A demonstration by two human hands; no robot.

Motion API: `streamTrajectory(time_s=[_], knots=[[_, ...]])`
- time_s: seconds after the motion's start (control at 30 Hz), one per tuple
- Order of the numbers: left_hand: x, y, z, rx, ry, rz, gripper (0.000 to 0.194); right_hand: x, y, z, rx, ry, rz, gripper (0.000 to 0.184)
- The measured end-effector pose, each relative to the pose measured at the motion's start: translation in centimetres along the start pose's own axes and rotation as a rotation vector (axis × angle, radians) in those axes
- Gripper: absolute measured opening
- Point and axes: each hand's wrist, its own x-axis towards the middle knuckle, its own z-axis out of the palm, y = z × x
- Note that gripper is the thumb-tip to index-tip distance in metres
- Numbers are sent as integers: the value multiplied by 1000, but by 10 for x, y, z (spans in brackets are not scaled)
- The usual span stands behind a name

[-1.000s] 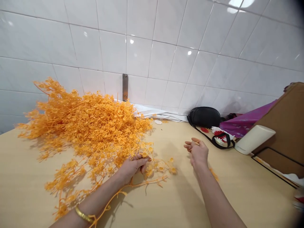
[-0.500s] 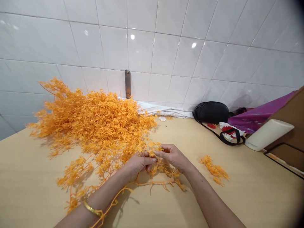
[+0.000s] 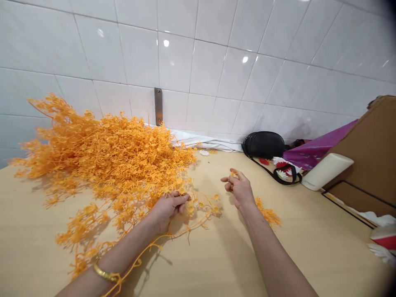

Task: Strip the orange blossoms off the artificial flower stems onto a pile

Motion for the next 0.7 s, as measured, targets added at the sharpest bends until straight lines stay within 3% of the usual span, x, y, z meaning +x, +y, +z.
streamTrajectory(time_s=[0.07,0.3,0.47,0.53,0.63,0.7], knots=[[3,2,-3,21,-38,-18,19,-3,3,4,-17,-104,20,32],[9,6,-11,-52,-119,-83,16,-5,13,1,52,-455,287,23],[6,8,-10,-52,-112,-83,14,-16,16,11,-114,-604,217,26],[4,6,-7,-6,-115,-77,13,-16,19,17,-165,-487,113,24],[2,0,0,59,-91,-37,20,-10,26,25,-174,-185,-54,26],[2,-4,3,75,-64,-6,28,-4,29,27,-168,-74,-109,26]])
